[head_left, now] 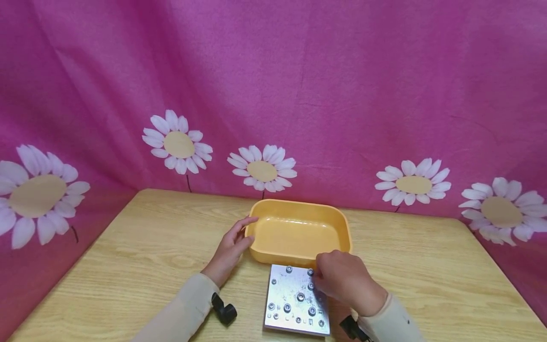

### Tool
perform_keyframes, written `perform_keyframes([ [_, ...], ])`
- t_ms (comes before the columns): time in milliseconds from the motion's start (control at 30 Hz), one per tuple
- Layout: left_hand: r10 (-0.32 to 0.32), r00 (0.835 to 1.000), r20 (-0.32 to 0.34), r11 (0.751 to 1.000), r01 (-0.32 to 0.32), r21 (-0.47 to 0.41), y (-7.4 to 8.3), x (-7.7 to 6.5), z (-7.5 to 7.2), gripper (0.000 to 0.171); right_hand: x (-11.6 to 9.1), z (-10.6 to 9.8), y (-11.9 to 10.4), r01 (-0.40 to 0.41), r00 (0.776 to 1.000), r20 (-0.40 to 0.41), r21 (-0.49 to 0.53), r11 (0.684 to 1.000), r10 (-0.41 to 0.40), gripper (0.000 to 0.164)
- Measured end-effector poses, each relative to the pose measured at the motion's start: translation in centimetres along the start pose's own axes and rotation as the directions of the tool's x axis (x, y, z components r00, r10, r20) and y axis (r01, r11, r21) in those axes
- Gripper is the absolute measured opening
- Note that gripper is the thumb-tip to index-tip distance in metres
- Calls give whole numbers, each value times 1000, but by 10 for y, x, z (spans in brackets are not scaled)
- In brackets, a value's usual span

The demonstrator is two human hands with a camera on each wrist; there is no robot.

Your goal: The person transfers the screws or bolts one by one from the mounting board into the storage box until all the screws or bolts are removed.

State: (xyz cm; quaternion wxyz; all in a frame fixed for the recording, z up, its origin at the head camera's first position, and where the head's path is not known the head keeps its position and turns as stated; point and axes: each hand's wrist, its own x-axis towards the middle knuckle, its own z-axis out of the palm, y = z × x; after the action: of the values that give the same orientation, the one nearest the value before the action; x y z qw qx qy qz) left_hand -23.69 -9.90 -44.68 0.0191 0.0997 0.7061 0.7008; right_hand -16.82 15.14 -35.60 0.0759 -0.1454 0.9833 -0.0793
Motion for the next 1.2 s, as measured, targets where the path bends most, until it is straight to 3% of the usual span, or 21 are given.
perform_keyframes([
  [400, 28, 1000, 0, 999, -28, -17, -3, 1, 0, 44, 2, 1, 0, 24, 999, -32, -31, 999, -25, 17],
  [967, 44, 999, 7, 999, -43, -13, -3, 1, -1, 44, -1, -5, 4, 66, 994, -93, 16, 998, -65, 20],
  [1200, -3, 1000, -7, 1000, 3, 8, -1, 1, 0, 42, -2, -8, 6, 86, 983, -165, 29, 996, -80, 19],
])
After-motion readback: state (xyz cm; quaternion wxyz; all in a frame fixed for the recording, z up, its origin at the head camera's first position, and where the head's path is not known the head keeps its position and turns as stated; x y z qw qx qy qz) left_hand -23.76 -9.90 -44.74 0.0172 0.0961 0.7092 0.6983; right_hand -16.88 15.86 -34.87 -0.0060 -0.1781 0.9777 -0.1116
